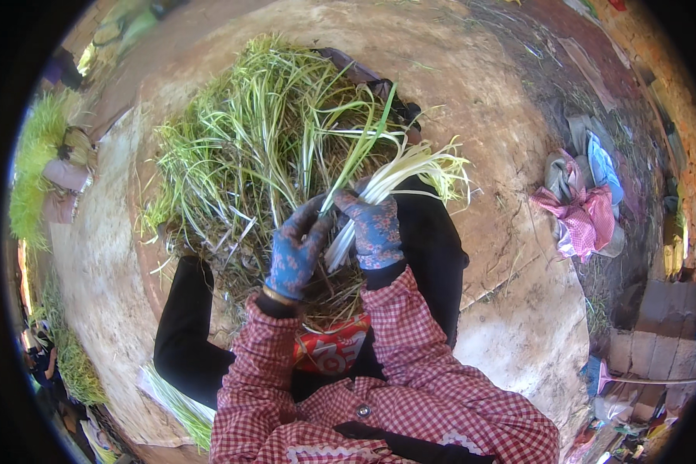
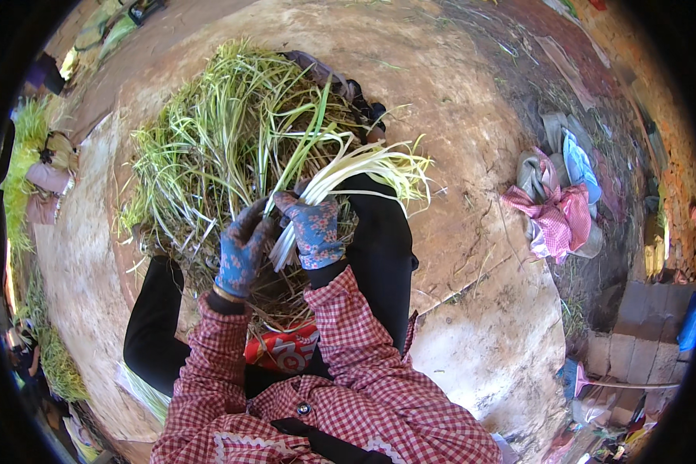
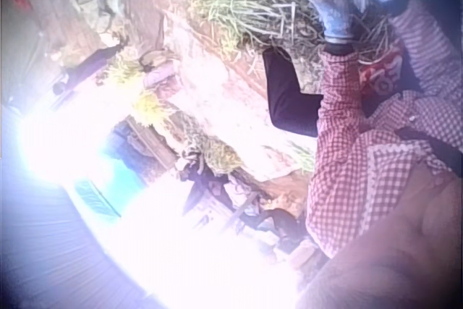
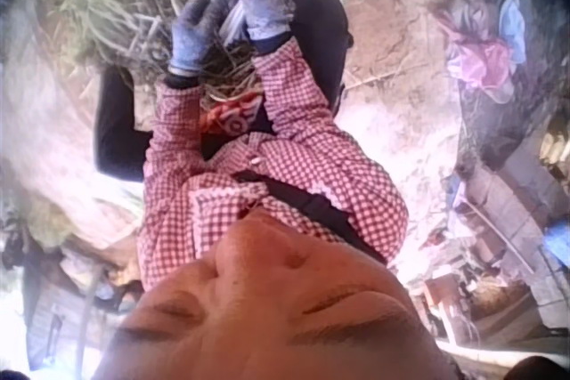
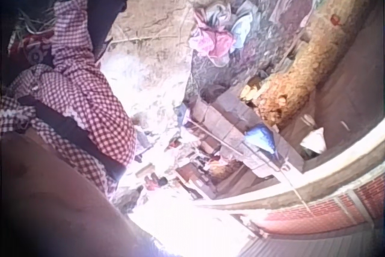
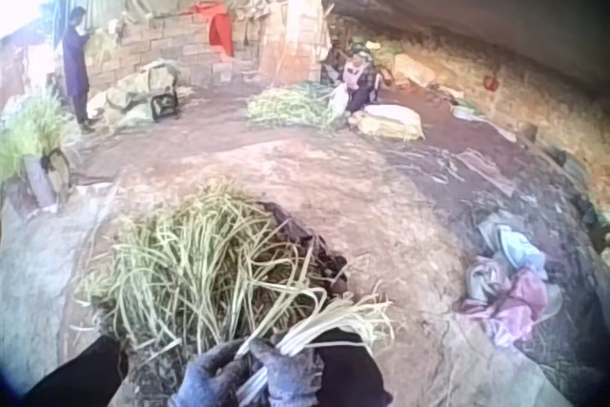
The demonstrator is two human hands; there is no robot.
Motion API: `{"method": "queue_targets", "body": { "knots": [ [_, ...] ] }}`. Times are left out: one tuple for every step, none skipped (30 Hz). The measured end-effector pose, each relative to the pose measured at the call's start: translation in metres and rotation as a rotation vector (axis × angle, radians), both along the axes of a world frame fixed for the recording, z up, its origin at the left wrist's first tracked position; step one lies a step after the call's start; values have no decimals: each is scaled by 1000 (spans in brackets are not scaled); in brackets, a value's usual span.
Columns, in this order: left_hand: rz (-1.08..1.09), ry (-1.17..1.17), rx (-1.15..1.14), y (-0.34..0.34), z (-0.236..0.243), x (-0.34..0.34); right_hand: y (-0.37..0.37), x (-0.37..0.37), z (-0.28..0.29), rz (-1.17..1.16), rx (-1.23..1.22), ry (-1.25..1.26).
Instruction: The person sits on the ground and repeatedly picks up individual stalks from a large pile of green plants, strips or cleans them by hand, and places the processed stalks into a growing bundle held in the left hand.
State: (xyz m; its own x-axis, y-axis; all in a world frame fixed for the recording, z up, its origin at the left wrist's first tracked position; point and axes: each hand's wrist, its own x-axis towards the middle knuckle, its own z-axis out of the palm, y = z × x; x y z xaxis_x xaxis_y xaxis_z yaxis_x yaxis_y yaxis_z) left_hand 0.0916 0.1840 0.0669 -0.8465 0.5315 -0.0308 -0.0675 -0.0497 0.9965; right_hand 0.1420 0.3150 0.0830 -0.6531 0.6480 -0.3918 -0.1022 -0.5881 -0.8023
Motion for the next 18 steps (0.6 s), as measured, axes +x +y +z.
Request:
{"method": "queue_targets", "body": {
  "knots": [
    [25, -101, 36, 5, 1, -1, 1, 1, 2, -14, 13, -5],
    [50, -201, 92, 11, 1, -3, 1, 2, 3, -15, 16, -11],
    [94, -200, 144, 15, 0, -2, 1, 2, 3, -19, 21, -15],
    [113, -210, 162, 18, -2, -3, 1, 1, 4, -19, 85, -63],
    [155, -223, 205, 20, -4, -3, 0, 1, 4, -13, 147, -113],
    [215, -258, 237, 20, -6, -4, 0, 1, 4, 3, 197, -164],
    [223, -221, 214, 19, -8, -6, 0, 1, 4, 53, 226, -209],
    [271, -190, 191, 16, -10, -8, 0, 1, 4, 41, 139, -159],
    [299, -182, 160, 13, -11, -12, 1, 2, 5, 31, 31, -97],
    [288, -179, 143, 8, -12, -16, 1, 2, 6, 47, -112, -39],
    [363, -141, 72, 4, -12, -20, 3, 3, 7, -3, -44, -28],
    [372, -74, -67, -1, -12, -23, 5, 4, 8, -68, -33, 7],
    [292, 37, -100, -2, -13, -24, 6, 5, 10, -60, -44, 99],
    [296, 91, -213, -4, -13, -23, 6, 6, 11, -115, -63, 108],
    [213, 282, -161, -3, -14, -20, 4, 7, 11, -42, -19, 88],
    [160, 476, -220, -1, -16, -16, 3, 7, 11, 22, 51, 106],
    [81, 473, -272, 2, -17, -11, 1, 6, 10, 110, 94, -28],
    [72, 569, -244, 7, -18, -5, -2, 4, 8, 154, 276, -83]
  ]
}}
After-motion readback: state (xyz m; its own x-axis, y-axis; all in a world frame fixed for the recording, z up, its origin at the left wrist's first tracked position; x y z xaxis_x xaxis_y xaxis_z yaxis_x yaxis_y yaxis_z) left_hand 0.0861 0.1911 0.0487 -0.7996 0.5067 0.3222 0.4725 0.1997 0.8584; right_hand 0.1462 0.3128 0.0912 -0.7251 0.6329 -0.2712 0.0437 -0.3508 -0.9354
